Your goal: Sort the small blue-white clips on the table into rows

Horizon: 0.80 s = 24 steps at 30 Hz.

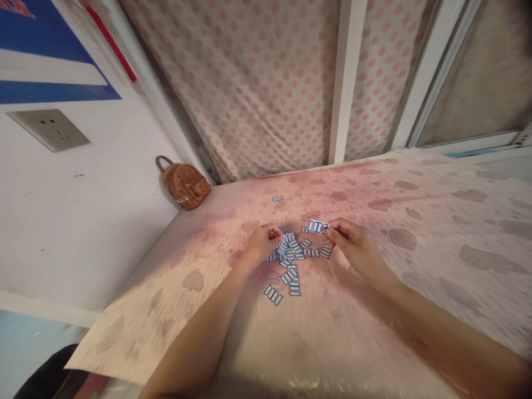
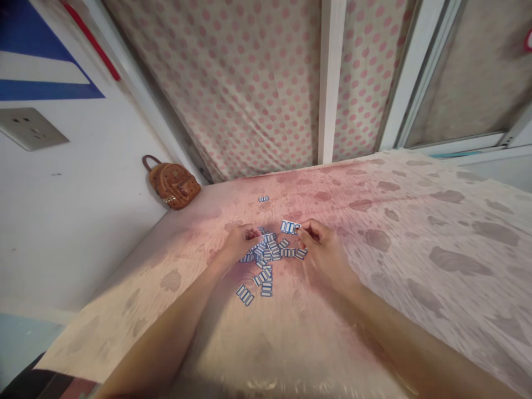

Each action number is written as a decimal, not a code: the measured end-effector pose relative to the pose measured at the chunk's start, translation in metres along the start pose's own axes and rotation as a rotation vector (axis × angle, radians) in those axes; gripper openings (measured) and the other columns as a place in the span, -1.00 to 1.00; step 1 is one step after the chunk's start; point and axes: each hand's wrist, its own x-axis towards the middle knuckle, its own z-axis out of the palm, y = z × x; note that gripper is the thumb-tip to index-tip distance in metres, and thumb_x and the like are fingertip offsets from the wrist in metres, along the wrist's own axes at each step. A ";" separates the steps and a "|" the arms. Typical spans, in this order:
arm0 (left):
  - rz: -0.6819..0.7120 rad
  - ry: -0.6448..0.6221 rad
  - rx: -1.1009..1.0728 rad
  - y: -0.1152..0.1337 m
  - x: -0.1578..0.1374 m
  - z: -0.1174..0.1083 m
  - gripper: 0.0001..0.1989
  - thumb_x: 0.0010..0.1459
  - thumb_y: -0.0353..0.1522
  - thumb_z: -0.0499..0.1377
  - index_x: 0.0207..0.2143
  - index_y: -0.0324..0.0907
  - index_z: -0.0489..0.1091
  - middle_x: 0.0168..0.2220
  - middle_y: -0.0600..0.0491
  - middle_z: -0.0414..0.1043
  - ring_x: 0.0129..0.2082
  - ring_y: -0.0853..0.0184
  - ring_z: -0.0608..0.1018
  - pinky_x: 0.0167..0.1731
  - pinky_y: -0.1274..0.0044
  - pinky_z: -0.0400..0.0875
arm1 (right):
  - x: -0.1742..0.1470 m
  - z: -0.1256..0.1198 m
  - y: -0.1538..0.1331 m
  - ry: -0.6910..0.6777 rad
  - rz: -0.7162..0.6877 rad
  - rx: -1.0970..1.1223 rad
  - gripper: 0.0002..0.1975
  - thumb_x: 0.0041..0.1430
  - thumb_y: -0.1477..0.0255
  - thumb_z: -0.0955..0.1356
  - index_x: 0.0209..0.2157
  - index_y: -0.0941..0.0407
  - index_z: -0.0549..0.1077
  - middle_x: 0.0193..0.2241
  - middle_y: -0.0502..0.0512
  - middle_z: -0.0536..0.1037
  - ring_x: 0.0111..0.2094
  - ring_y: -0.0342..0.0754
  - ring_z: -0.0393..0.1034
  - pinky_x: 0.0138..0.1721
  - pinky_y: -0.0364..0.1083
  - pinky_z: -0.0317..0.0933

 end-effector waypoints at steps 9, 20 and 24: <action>0.092 0.071 -0.213 -0.001 -0.001 0.000 -0.97 0.02 -0.45 0.26 -0.45 -0.24 0.44 -0.48 0.07 0.50 -0.49 0.40 0.50 -0.49 0.62 0.29 | -0.002 0.001 -0.001 -0.008 0.010 -0.001 -0.80 0.22 0.30 0.31 -0.45 0.08 0.39 -0.55 -0.05 0.38 -0.48 -0.10 0.28 -0.42 -0.11 0.14; 0.047 0.048 -0.511 0.032 -0.016 0.016 -0.82 0.06 -0.29 0.32 -0.39 -0.25 0.50 -0.49 0.03 0.54 -0.49 0.36 0.57 -0.48 0.60 0.38 | -0.009 0.007 0.005 -0.145 0.033 0.001 -0.82 0.24 0.31 0.31 -0.42 0.08 0.40 -0.53 -0.06 0.41 -0.45 -0.09 0.30 -0.41 -0.10 0.12; 0.010 0.040 -0.603 0.039 -0.020 0.020 -0.81 0.03 -0.28 0.35 -0.38 -0.23 0.49 -0.44 0.02 0.57 -0.45 0.33 0.61 -0.45 0.58 0.45 | -0.010 0.008 0.005 -0.142 0.030 -0.013 -0.82 0.26 0.34 0.30 -0.42 0.08 0.40 -0.51 -0.06 0.44 -0.44 -0.10 0.31 -0.40 -0.11 0.12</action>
